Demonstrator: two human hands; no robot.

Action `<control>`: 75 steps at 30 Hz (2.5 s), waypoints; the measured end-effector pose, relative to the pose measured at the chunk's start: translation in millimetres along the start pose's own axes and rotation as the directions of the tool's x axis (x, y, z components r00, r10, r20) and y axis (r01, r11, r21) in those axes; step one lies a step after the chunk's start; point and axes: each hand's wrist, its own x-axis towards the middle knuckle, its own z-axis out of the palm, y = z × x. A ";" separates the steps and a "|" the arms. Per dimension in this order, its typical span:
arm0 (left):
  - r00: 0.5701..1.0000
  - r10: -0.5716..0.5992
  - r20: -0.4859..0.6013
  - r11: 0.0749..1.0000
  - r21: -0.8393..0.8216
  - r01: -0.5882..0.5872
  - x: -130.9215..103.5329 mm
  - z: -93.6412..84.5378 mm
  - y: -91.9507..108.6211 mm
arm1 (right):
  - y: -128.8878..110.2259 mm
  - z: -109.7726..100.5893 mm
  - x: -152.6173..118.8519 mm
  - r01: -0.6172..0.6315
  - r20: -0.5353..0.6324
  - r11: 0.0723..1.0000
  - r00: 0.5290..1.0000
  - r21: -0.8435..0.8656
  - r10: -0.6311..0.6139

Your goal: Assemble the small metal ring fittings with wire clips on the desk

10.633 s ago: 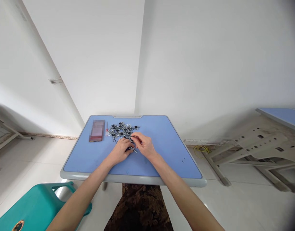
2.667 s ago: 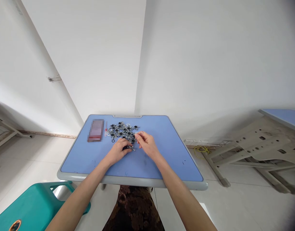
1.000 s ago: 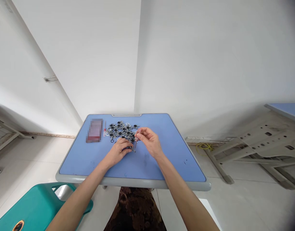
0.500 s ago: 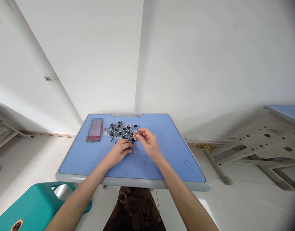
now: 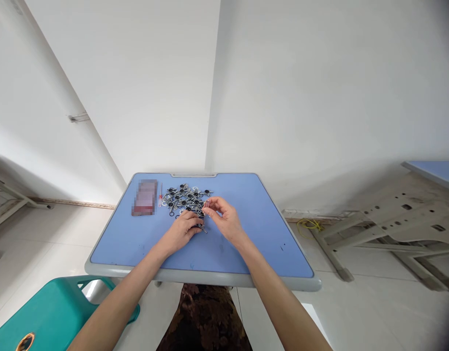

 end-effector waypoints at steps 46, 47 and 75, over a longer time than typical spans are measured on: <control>1.000 -0.008 0.020 0.999 0.032 0.008 0.4 2.7 0.0 | -1.4 -0.3 -0.4 0.171 -0.070 0.929 0.976 -0.328 -0.204; 1.000 -0.008 0.020 1.000 0.030 0.008 0.5 2.6 0.1 | -0.9 -0.6 -0.7 0.186 -0.046 0.921 0.976 -0.342 -0.214; 1.000 -0.019 0.017 1.000 0.022 0.018 1.7 0.5 4.2 | -0.8 -3.1 -1.1 0.183 0.106 0.947 0.981 -0.262 -0.160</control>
